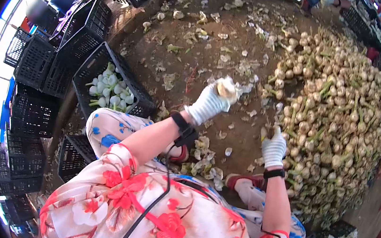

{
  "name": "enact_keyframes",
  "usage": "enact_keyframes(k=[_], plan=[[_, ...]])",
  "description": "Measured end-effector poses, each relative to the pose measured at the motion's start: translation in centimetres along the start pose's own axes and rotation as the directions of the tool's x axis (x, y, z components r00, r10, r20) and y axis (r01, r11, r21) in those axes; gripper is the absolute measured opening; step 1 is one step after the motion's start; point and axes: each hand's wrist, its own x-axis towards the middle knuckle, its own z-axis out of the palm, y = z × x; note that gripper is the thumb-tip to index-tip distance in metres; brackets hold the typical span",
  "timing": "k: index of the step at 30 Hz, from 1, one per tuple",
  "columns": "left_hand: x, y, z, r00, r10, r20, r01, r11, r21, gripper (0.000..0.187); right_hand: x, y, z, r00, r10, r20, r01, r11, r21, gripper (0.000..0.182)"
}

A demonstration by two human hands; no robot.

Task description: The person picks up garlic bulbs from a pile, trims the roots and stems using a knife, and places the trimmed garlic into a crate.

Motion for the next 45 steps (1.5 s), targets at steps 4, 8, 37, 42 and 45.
enact_keyframes(k=[4,8,37,42,45], plan=[[-1.1,1.8,3.8,0.958,-0.247,-0.145,0.247,0.969,-0.014,0.040,-1.3,-7.1,-1.9,0.917,-0.286,-0.277,0.376,0.851,0.367,0.016],[2.4,-3.0,-1.4,0.982,0.056,-0.182,-0.043,0.996,0.073,0.028,-0.1,-8.2,-0.2,0.807,-0.447,-0.385,0.541,0.821,0.182,0.021],[4.2,-1.9,-8.6,0.899,-0.331,-0.288,0.347,0.938,0.005,0.025,12.1,9.5,12.8,0.647,0.732,0.214,-0.759,0.646,0.083,0.038],[4.9,-5.0,-9.6,0.772,-0.597,-0.219,0.632,0.760,0.154,0.024,9.2,3.6,14.5,0.942,0.304,0.139,-0.193,0.157,0.968,0.022],[3.2,-4.3,-3.4,0.775,-0.629,-0.061,0.626,0.750,0.213,0.028,5.3,-3.7,5.8,0.975,-0.203,0.089,-0.004,0.384,0.923,0.039]])
